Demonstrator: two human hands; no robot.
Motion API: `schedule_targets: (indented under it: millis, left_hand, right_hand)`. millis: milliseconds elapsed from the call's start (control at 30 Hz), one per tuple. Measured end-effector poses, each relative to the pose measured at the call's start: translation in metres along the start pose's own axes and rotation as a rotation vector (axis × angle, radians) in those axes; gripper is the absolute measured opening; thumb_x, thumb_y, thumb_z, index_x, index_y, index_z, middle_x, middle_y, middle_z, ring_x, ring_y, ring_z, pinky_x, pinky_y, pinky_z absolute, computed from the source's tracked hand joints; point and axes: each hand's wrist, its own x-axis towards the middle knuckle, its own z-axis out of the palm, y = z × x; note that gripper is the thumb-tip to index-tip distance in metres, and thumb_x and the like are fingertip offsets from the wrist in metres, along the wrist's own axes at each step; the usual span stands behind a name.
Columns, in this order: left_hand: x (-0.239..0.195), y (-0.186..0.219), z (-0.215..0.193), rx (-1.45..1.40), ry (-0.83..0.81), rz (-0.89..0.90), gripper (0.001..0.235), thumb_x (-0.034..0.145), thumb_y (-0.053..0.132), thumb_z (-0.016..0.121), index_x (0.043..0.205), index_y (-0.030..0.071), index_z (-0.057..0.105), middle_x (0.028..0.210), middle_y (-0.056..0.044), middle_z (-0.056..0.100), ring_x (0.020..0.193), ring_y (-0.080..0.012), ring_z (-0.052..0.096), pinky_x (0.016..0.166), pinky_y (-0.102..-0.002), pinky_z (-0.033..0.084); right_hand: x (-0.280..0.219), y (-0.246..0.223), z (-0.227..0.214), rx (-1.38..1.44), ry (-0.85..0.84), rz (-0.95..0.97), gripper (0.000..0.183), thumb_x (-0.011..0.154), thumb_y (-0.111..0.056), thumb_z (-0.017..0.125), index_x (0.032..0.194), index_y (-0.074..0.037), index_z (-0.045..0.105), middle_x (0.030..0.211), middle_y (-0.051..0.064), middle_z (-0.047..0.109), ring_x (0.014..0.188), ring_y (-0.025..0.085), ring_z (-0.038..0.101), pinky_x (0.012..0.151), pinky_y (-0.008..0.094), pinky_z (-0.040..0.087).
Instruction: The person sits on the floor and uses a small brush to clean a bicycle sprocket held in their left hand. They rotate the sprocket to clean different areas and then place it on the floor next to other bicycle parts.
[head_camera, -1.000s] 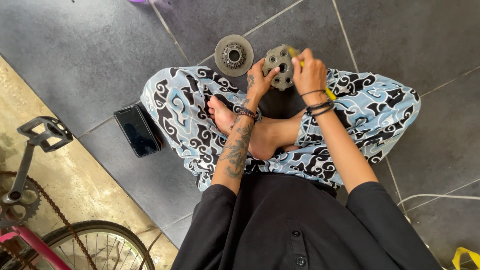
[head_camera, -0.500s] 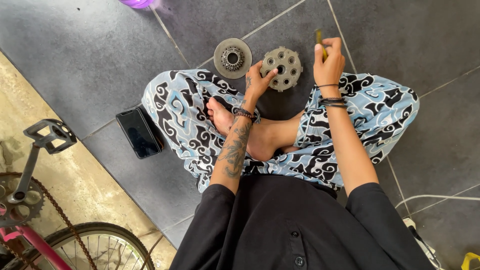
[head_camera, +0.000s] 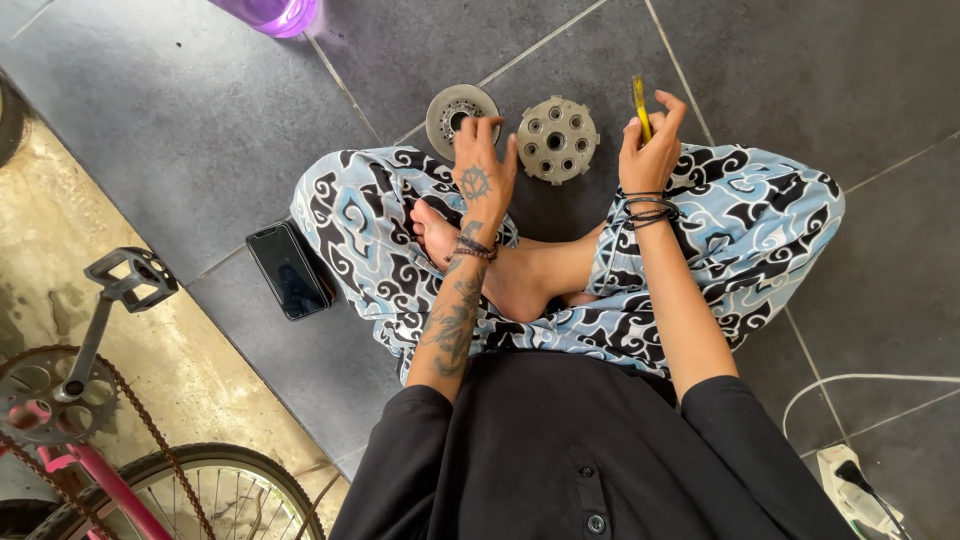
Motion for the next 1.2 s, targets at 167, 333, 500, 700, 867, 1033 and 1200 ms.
schedule_targets:
  millis: [167,333,500,700,867,1033,1200]
  left_hand:
    - [0.031,-0.043,0.008,0.355,-0.157,-0.04,0.057,0.067,0.009,0.082,0.119,0.018,0.058,0.128,-0.009,0.051,0.116,-0.0321,0.053,0.075,-0.045,0.054]
    - [0.039,-0.097,0.022,0.332,-0.248,-0.027,0.072,0.062,0.023,0.094,0.123,0.018,0.055,0.125,-0.009,0.048,0.109,-0.0334,0.051,0.075,-0.049,0.053]
    - [0.033,-0.1,0.028,0.262,-0.275,-0.051,0.059,0.066,0.019,0.093,0.112,0.017,0.056,0.117,-0.009,0.049,0.105,-0.0341,0.052,0.074,-0.049,0.051]
    - [0.031,-0.099,0.029,0.314,-0.294,-0.05,0.07,0.062,0.023,0.092,0.12,0.018,0.054,0.12,-0.01,0.047,0.106,-0.0342,0.051,0.073,-0.049,0.052]
    - [0.034,-0.098,0.03,0.331,-0.287,-0.049,0.067,0.06,0.019,0.093,0.113,0.017,0.054,0.117,-0.009,0.046,0.104,-0.0326,0.05,0.07,-0.047,0.054]
    - [0.033,-0.105,0.032,0.215,-0.249,-0.039,0.061,0.06,0.016,0.088,0.111,0.016,0.055,0.113,-0.009,0.047,0.1,-0.0317,0.049,0.062,-0.045,0.056]
    - [0.032,-0.112,0.031,0.135,-0.166,-0.043,0.06,0.061,0.024,0.094,0.112,0.014,0.064,0.112,-0.009,0.052,0.101,-0.0333,0.054,0.073,-0.047,0.056]
  right_hand:
    - [-0.001,0.002,-0.001,0.054,0.004,-0.001,0.03,0.101,0.0,0.053,0.129,-0.01,0.045,0.073,0.003,0.06,0.071,0.024,0.075,0.065,0.037,0.053]
    - [0.002,0.003,-0.003,0.098,0.021,-0.02,0.031,0.101,0.001,0.052,0.129,-0.009,0.044,0.075,0.005,0.065,0.071,0.023,0.074,0.069,0.037,0.055]
    - [0.001,0.006,-0.001,0.091,0.021,-0.006,0.031,0.1,-0.001,0.052,0.128,-0.011,0.044,0.074,0.004,0.068,0.068,0.023,0.073,0.067,0.037,0.054]
    - [0.001,0.005,-0.001,0.097,0.005,-0.01,0.03,0.101,-0.002,0.052,0.128,-0.01,0.044,0.077,0.006,0.072,0.065,0.022,0.069,0.068,0.037,0.055]
    - [0.0,0.007,0.0,0.092,0.003,-0.016,0.029,0.102,-0.003,0.052,0.129,-0.011,0.044,0.077,0.006,0.073,0.064,0.022,0.068,0.066,0.037,0.054]
    - [0.0,0.007,-0.001,0.097,0.003,-0.039,0.029,0.103,-0.002,0.051,0.129,-0.01,0.044,0.076,0.007,0.072,0.062,0.021,0.066,0.065,0.036,0.053]
    - [-0.001,0.01,0.0,0.113,0.002,-0.029,0.028,0.103,-0.005,0.051,0.13,-0.01,0.044,0.075,0.006,0.071,0.064,0.02,0.067,0.068,0.036,0.054]
